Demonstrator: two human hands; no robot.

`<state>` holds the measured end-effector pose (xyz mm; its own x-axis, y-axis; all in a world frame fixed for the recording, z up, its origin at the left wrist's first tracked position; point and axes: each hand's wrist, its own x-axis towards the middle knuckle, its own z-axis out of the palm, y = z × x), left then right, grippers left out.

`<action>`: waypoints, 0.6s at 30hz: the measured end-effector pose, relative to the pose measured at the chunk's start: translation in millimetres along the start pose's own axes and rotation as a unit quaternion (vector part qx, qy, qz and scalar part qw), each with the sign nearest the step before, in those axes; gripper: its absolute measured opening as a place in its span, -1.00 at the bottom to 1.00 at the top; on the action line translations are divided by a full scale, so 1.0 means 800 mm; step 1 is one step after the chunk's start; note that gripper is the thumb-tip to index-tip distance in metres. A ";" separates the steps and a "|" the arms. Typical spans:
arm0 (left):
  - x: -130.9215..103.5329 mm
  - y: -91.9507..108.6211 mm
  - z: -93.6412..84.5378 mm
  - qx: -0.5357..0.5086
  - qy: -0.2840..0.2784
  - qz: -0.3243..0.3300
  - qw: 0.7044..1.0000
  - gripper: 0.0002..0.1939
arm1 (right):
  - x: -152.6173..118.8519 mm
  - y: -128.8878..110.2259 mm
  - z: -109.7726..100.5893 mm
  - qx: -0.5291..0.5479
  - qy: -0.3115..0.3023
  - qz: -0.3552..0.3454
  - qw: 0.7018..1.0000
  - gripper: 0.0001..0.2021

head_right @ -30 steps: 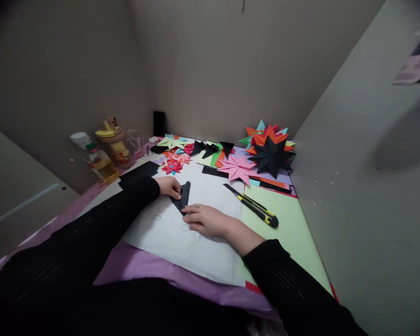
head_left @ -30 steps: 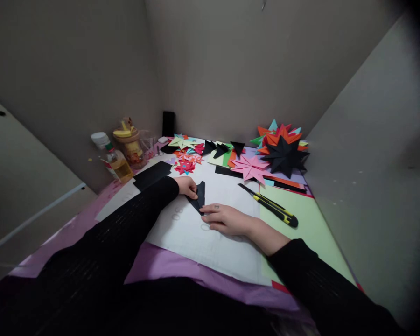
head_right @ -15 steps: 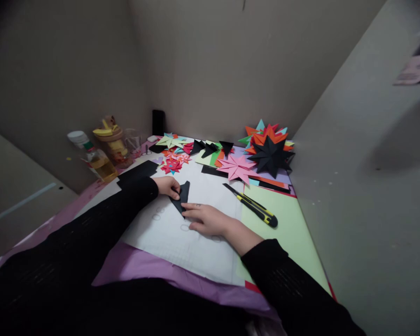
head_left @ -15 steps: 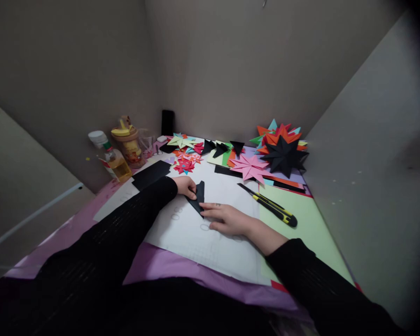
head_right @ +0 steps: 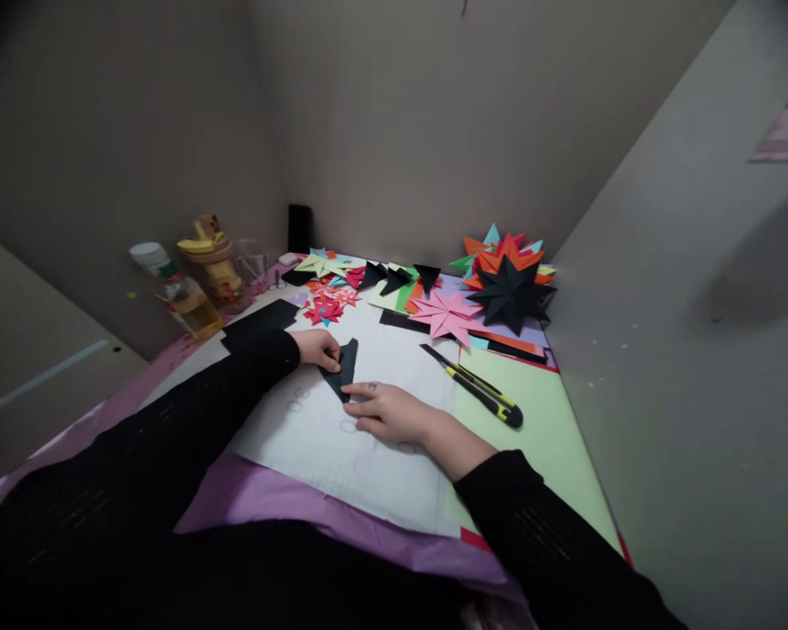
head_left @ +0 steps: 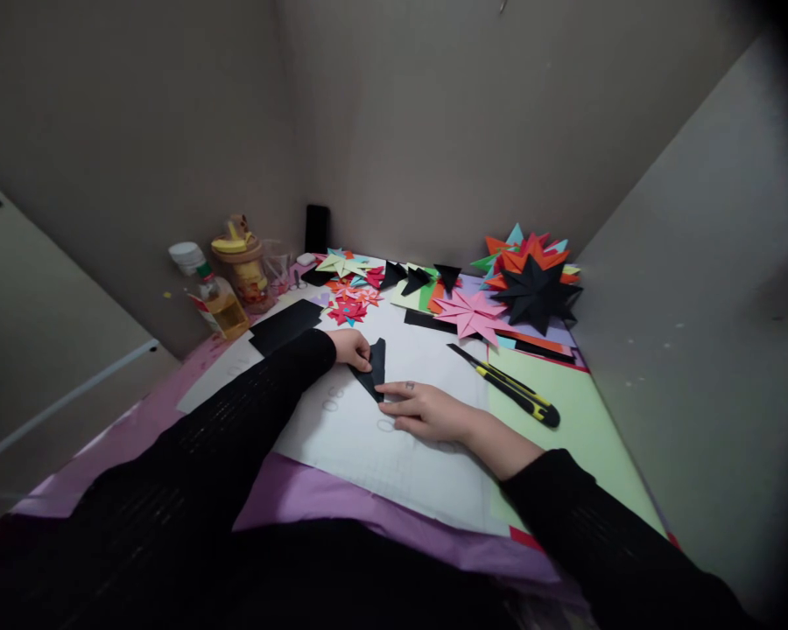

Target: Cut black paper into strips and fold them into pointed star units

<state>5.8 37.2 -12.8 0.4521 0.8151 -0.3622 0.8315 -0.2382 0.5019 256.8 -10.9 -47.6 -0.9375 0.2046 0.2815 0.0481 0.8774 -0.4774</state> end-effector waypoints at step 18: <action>-0.002 0.010 0.001 0.027 0.019 -0.013 0.999 -0.79 | 0.011 -0.031 -0.007 -0.148 -0.066 -0.021 0.987 -0.77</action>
<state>11.8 33.6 -9.0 0.4184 0.8402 -0.3449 0.8595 -0.2435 0.4493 249.0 -28.2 -28.4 -0.9766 0.1239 0.1757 0.0882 0.9762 -0.1982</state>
